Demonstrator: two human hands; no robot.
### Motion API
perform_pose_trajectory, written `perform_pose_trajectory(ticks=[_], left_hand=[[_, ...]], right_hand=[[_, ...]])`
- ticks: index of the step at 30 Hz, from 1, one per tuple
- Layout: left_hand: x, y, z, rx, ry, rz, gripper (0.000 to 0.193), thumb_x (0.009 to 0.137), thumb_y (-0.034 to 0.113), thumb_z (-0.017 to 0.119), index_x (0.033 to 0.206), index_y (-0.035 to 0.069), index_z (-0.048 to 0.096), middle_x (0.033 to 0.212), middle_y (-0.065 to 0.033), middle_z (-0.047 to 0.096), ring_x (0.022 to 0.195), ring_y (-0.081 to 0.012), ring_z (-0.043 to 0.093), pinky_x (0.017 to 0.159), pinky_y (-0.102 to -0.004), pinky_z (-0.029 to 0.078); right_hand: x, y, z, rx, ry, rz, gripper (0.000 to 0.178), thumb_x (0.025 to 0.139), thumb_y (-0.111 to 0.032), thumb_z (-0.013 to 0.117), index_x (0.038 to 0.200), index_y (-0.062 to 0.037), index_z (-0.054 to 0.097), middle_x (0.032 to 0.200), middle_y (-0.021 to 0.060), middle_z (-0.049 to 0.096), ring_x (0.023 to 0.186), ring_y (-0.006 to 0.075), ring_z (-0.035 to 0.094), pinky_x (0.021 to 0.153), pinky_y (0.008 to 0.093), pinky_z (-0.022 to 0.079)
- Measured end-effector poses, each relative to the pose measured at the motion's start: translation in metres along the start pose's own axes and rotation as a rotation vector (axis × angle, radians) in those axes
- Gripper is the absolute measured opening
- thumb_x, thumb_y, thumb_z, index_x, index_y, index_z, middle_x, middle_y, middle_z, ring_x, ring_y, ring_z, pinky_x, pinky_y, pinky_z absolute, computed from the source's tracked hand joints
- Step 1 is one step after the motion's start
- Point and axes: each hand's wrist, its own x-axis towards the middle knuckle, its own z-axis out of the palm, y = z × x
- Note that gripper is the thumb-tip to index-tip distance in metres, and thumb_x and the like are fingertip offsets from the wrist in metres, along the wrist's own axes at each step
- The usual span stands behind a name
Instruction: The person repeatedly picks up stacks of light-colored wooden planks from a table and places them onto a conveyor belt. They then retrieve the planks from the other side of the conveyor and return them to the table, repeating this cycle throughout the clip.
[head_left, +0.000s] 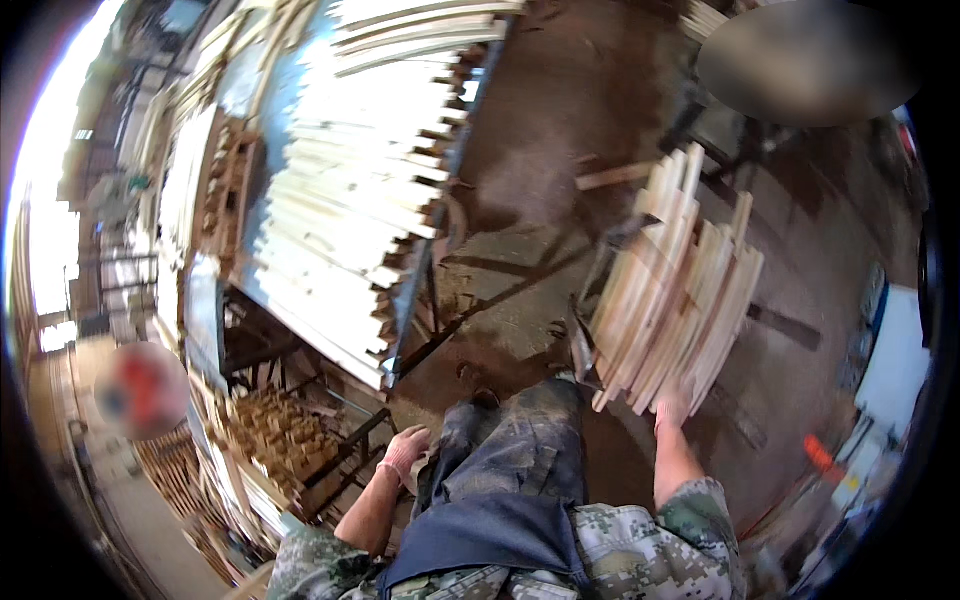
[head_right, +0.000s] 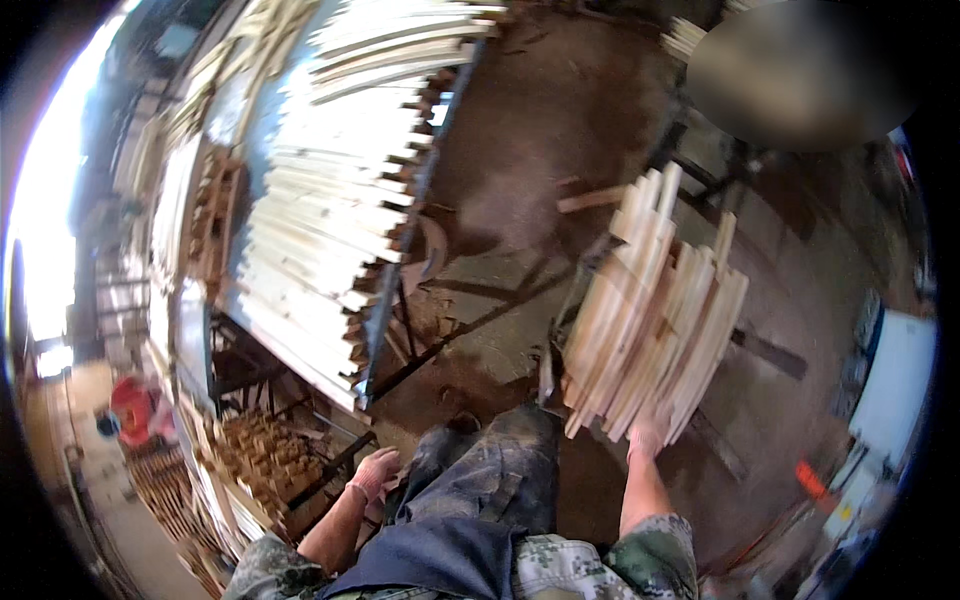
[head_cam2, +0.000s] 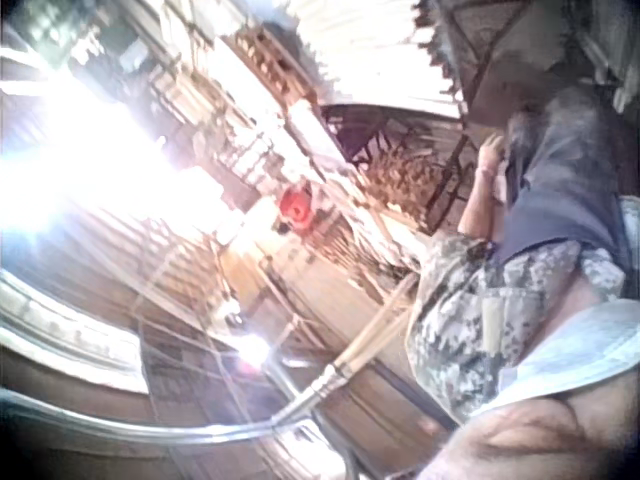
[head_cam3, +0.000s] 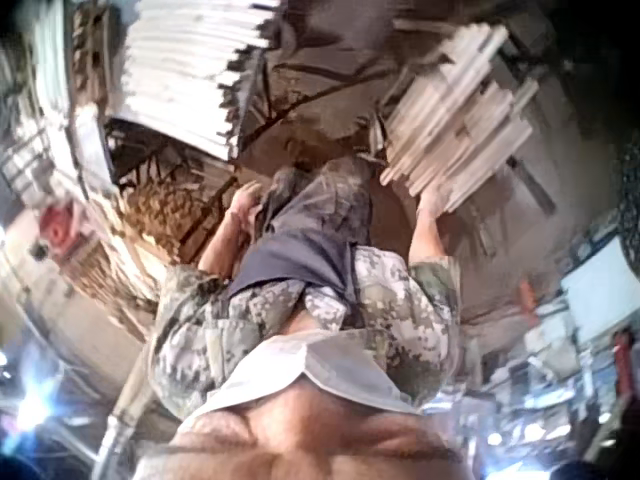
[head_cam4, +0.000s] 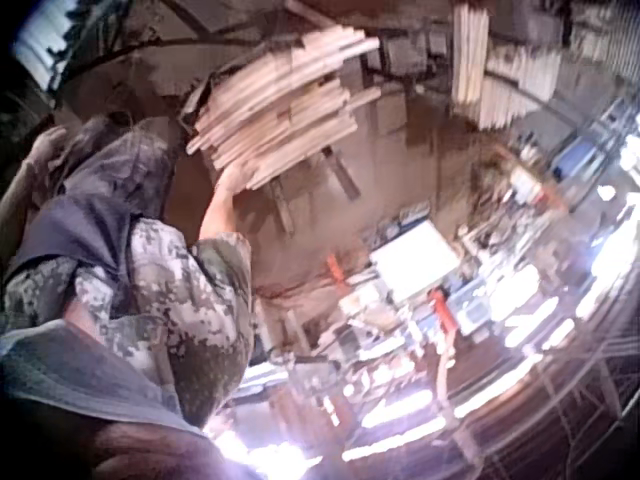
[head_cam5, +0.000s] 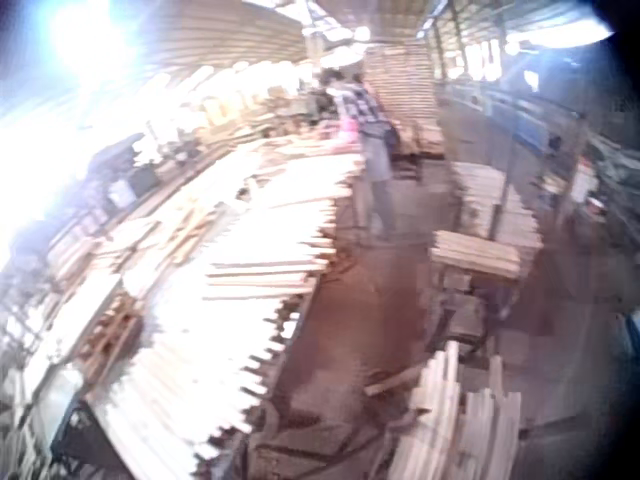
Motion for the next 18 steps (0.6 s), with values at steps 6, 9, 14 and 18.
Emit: perform_pose_trajectory(ticks=[6,9,14,18], left_hand=[[0.049,-0.038,-0.047,0.053,0.218,0.191,0.051,0.102,0.031,0.069,0.146,0.006,0.066,0.116,-0.0127,0.075,0.102,-0.0243,0.071,0.088,-0.0363,0.057],[0.121,-0.052,-0.085,0.164,0.391,0.408,0.060,0.102,0.034,0.067,0.152,0.001,0.058,0.137,-0.0226,0.067,0.126,-0.0335,0.065,0.102,-0.0407,0.053],[0.115,0.036,-0.113,-0.404,0.518,0.235,0.082,0.104,0.049,0.063,0.163,-0.004,0.042,0.161,-0.0260,0.054,0.146,-0.0391,0.054,0.123,-0.0422,0.039],[0.150,0.087,-0.150,-0.662,0.380,0.299,0.063,0.103,0.033,0.071,0.151,-0.004,0.053,0.135,-0.0191,0.070,0.118,-0.0281,0.067,0.102,-0.0399,0.052]], right_hand=[[-0.087,0.110,0.006,-0.151,-0.356,-0.014,0.044,0.105,-0.033,0.055,0.129,0.0023,0.067,0.114,0.0247,0.074,0.106,0.0414,0.071,0.088,0.0483,0.054],[-0.123,0.099,0.023,0.151,-0.777,0.660,0.030,0.104,-0.033,0.056,0.109,-0.0069,0.070,0.078,0.0111,0.065,0.069,0.0286,0.066,0.059,0.0450,0.050],[-0.164,0.025,0.069,-0.008,-0.805,0.398,0.025,0.102,-0.034,0.061,0.099,-0.0105,0.068,0.076,0.0039,0.060,0.064,0.0207,0.060,0.054,0.0381,0.045],[-0.214,-0.096,0.111,0.075,-0.750,0.199,0.014,0.101,-0.028,0.066,0.099,-0.0134,0.067,0.078,0.0010,0.062,0.061,0.0157,0.058,0.052,0.0321,0.047]])
